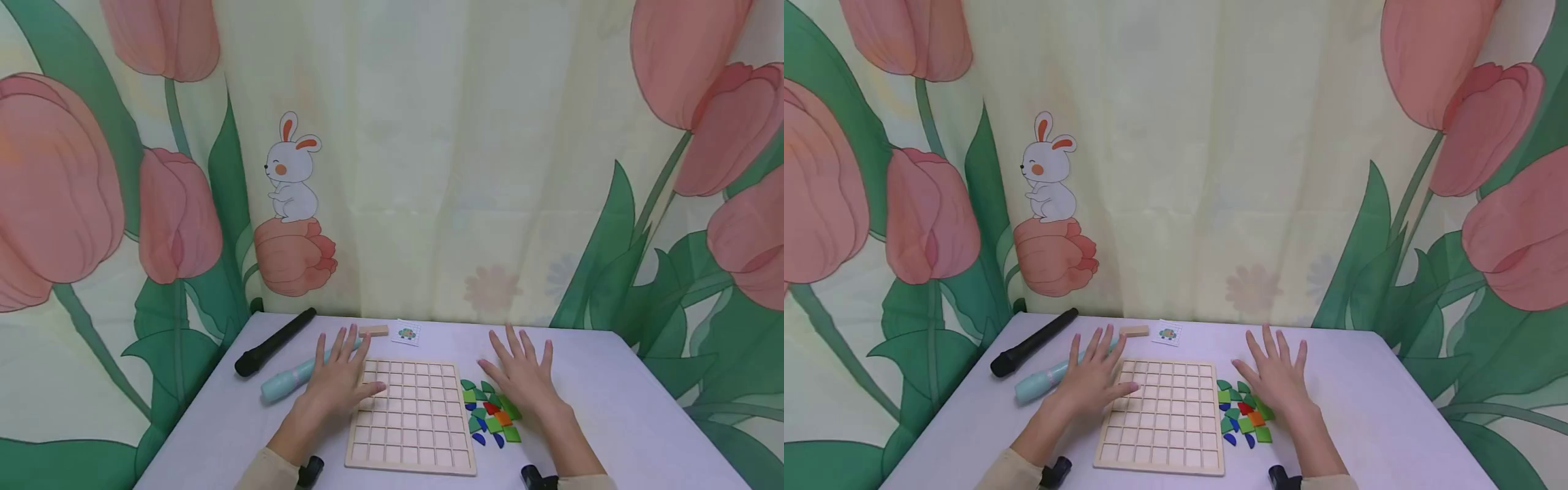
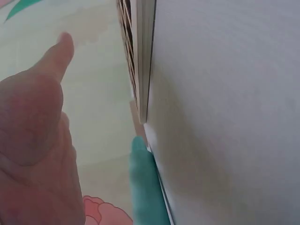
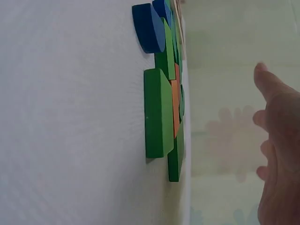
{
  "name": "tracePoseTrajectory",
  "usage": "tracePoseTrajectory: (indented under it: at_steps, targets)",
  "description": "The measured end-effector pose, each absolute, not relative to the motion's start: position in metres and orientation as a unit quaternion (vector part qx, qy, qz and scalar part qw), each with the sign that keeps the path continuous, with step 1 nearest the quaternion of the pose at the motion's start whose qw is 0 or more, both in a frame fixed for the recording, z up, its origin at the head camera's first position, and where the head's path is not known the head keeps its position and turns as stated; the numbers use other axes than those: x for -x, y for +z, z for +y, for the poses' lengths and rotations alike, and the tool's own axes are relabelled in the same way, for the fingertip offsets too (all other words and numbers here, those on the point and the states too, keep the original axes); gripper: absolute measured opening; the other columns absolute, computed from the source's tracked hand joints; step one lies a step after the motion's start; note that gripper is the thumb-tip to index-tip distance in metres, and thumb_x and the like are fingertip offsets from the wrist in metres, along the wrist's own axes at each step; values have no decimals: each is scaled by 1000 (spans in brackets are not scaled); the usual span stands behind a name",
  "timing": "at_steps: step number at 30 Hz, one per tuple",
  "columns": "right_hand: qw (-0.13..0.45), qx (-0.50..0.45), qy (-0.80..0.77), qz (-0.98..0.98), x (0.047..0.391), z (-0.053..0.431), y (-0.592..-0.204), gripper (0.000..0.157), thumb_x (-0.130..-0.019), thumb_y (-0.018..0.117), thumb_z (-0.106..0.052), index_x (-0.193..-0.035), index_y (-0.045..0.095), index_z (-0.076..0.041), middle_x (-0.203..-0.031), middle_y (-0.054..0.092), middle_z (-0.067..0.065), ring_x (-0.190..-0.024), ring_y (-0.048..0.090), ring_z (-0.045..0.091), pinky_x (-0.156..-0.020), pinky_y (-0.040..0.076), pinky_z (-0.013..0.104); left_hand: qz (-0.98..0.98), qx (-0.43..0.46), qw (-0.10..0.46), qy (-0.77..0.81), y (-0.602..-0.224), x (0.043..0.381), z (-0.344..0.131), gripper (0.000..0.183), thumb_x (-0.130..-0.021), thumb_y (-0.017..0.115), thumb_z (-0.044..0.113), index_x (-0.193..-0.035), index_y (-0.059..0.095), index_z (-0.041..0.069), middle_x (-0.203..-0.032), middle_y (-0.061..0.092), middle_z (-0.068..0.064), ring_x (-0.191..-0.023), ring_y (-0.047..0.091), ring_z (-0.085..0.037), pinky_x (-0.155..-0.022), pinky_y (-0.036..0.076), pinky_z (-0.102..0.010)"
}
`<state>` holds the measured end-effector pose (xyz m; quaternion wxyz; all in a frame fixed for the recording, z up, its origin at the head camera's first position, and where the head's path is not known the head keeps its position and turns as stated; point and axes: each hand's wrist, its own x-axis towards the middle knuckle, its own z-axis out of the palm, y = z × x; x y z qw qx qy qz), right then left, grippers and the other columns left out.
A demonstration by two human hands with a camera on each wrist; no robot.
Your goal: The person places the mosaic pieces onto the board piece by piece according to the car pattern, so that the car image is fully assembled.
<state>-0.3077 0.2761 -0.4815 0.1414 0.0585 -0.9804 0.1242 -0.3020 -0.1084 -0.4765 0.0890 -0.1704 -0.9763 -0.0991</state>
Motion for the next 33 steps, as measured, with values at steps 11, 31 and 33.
tracePoseTrajectory:
  at_steps: [11,31,33]
  targets:
    - [246,-120,192,-943,313,266,-468,71,-95,74,-45,-154,51,-13,-161,45,19,-147,41,42,-124,18,70,-958,230,14,-168,-470,282,-119,105,-92,61,72,-169,15,17,-176,7,-17,-161,12,-42,-127,18,-65]
    - [47,-65,326,-942,316,249,-483,31,-94,78,-26,-123,76,-16,-108,71,0,-96,55,19,-79,44,35,-924,266,-156,-225,-490,283,-146,124,-80,76,71,-168,11,13,-174,5,-22,-162,6,-42,-127,12,-66]
    - [26,-51,326,-944,316,250,-485,24,-94,79,-25,-117,78,-18,-100,69,-2,-93,52,18,-76,41,35,-927,261,-164,-213,-492,283,-147,124,-80,75,73,-168,13,14,-175,4,-21,-162,4,-41,-127,8,-66]
